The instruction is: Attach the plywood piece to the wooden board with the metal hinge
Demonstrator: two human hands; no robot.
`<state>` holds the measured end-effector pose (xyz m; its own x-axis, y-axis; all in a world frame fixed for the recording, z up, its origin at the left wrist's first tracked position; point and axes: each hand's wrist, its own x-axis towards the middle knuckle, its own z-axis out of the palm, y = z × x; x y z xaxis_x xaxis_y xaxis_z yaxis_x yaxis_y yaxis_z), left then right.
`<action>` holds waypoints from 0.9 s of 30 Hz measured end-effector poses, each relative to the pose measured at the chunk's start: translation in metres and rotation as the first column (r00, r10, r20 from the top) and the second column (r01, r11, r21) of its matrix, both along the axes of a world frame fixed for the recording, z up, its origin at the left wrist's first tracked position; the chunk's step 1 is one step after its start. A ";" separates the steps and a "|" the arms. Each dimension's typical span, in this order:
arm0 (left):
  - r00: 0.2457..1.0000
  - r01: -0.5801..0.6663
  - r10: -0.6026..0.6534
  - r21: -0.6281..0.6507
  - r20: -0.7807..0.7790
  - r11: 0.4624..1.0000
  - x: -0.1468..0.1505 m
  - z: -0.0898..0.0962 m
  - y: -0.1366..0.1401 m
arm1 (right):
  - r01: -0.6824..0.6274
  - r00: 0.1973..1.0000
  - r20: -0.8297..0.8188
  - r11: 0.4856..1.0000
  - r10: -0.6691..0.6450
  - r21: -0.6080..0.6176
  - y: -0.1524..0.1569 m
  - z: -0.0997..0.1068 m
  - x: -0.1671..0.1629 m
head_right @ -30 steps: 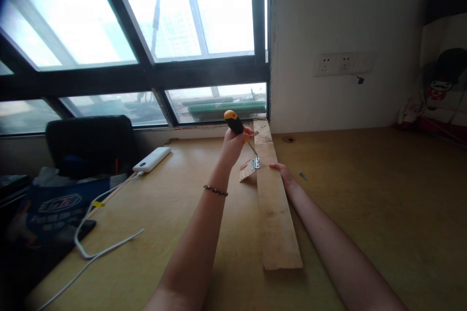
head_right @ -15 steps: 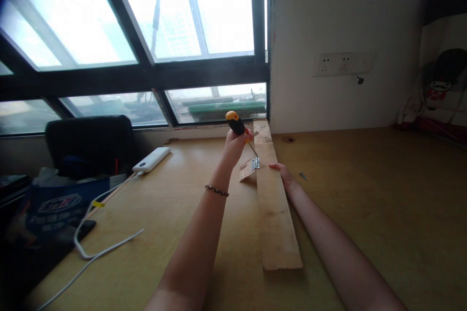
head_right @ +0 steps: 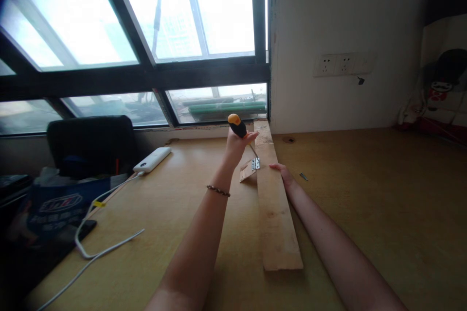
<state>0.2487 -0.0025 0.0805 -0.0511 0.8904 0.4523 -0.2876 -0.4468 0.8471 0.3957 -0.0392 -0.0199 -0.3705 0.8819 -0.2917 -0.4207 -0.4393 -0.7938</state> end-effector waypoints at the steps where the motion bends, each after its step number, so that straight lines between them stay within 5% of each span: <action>1: 1.000 0.022 -0.022 -0.015 0.008 1.000 0.000 0.000 0.000 | 0.004 1.000 -0.019 1.000 -0.004 -0.019 0.000 0.000 0.000; 12: 0.996 0.036 -0.040 -0.052 -0.076 0.998 -0.011 0.003 -0.009 | 0.048 0.997 -0.048 0.995 -0.053 -0.085 0.002 -0.004 0.001; 19: 0.985 0.093 -0.077 0.098 -0.152 0.991 -0.017 0.001 -0.001 | 0.057 0.998 -0.033 0.989 -0.062 -0.135 0.004 -0.005 0.002; 27: 0.992 -0.051 0.069 0.160 -0.108 0.986 -0.003 -0.014 0.007 | 0.014 1.000 -0.019 0.997 -0.015 -0.081 0.001 -0.001 0.001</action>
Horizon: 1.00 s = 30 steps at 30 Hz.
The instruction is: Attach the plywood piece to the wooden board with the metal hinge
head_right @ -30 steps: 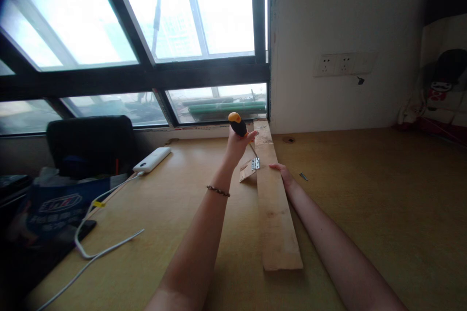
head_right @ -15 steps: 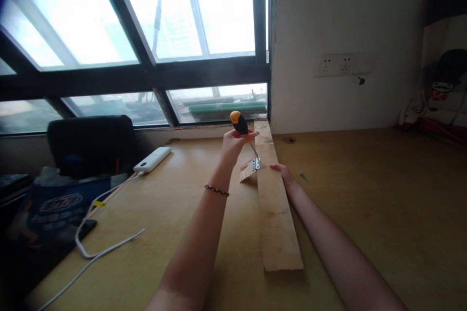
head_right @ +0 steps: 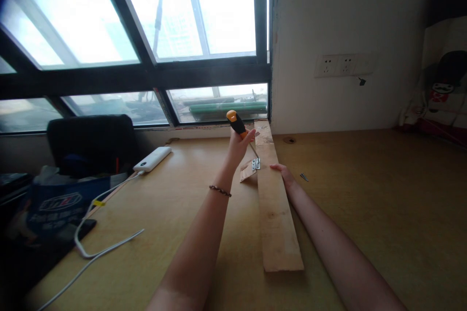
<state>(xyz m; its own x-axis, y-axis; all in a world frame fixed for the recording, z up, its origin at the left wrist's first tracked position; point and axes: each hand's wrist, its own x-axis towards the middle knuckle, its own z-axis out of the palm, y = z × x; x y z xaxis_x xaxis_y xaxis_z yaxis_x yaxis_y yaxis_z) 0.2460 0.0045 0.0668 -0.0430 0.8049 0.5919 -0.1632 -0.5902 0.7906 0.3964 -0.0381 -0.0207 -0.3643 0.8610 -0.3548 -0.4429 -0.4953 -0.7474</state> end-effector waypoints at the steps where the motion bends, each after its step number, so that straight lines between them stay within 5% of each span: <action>1: 1.000 -0.015 0.015 -0.009 0.008 1.000 0.001 -0.001 0.000 | 0.004 1.000 0.001 1.000 -0.004 0.001 -0.001 0.001 0.000; 9: 0.984 0.106 -0.087 -0.120 0.155 0.987 0.000 0.000 0.001 | 0.052 0.998 0.025 0.998 -0.052 -0.026 -0.002 0.002 -0.002; 15: 0.988 -0.101 0.121 -0.194 0.099 0.976 -0.002 0.000 -0.005 | 0.057 0.998 0.013 0.997 -0.056 -0.057 -0.003 0.004 -0.003; 30: 0.997 0.058 -0.055 -0.063 0.047 0.996 0.000 0.003 -0.010 | 0.040 0.999 0.002 0.999 -0.040 0.017 -0.004 0.005 -0.002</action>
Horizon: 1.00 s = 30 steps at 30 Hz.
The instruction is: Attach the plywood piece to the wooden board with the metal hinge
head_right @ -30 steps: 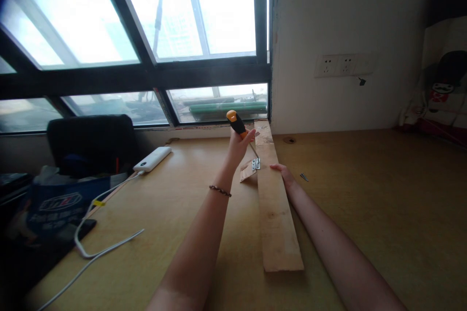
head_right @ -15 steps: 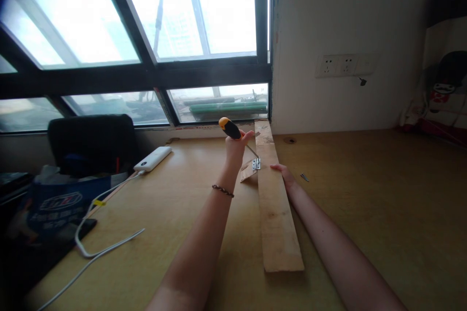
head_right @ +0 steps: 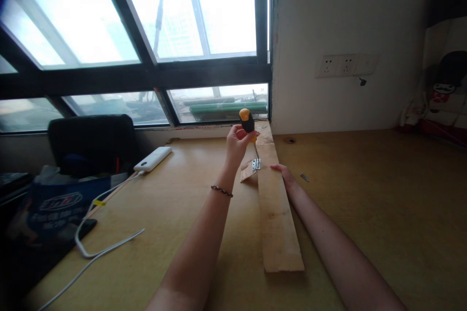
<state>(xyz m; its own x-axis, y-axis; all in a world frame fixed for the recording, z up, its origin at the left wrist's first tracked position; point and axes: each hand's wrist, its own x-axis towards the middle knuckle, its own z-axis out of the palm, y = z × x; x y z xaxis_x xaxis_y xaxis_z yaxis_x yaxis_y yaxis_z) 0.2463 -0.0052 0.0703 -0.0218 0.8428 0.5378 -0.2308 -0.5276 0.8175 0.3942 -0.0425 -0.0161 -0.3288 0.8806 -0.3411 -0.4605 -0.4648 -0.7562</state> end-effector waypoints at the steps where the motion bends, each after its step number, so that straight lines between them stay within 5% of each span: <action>1: 1.000 0.026 -0.026 0.012 -0.001 1.000 0.000 0.000 0.000 | 0.012 1.000 0.001 1.000 -0.012 -0.009 0.001 -0.002 0.001; 18: 0.973 -0.032 0.053 0.096 -0.223 0.995 0.016 -0.013 0.003 | 0.053 0.998 0.025 0.997 -0.051 -0.058 0.004 -0.005 0.001; 30: 0.977 0.100 -0.080 0.094 -0.198 0.990 -0.005 -0.004 0.007 | -0.007 1.000 -0.013 1.000 0.007 -0.023 0.001 -0.002 0.002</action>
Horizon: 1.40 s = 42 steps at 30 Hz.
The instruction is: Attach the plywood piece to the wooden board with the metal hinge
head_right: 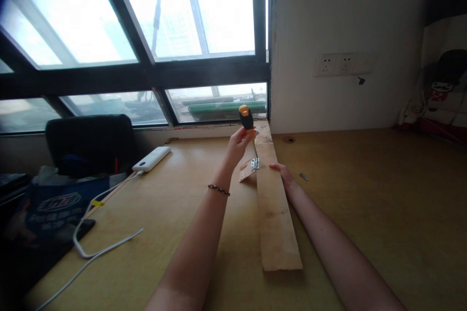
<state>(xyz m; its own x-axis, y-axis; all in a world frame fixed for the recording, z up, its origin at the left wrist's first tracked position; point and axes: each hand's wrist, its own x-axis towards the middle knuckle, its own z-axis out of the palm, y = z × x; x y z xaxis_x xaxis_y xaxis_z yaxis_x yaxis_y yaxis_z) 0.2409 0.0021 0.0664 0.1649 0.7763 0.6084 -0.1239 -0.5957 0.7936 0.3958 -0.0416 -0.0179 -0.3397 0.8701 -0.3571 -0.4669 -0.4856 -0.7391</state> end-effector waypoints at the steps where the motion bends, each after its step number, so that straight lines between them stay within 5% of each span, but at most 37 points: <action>1: 1.000 0.021 -0.021 -0.013 0.017 1.000 0.000 0.000 0.000 | -0.009 1.000 -0.001 1.000 0.009 0.012 -0.001 0.001 0.000; 13: 0.997 -0.037 0.036 -0.005 -0.069 0.999 0.025 -0.025 0.001 | -0.011 1.000 0.029 1.000 0.011 -0.019 -0.002 0.005 -0.001; 21: 0.983 -0.170 0.173 0.053 -0.058 0.984 0.019 -0.013 -0.003 | 0.004 1.000 0.018 1.000 -0.004 -0.003 -0.004 0.006 -0.002; 32: 0.995 0.013 -0.008 0.052 -0.095 0.999 0.020 -0.013 -0.001 | -0.017 0.999 -0.032 1.000 0.018 0.023 0.000 0.001 0.000; 42: 0.990 0.143 -0.144 -0.082 -0.008 0.986 0.013 -0.020 0.005 | 0.020 0.999 0.030 1.000 -0.020 -0.010 0.003 -0.002 0.000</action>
<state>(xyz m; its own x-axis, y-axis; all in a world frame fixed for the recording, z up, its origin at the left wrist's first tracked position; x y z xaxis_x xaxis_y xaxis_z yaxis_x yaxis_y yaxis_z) 0.2541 0.0073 0.0460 0.2859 0.7905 0.5416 -0.1925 -0.5063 0.8406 0.3957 -0.0387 -0.0200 -0.3109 0.8731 -0.3755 -0.4542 -0.4836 -0.7482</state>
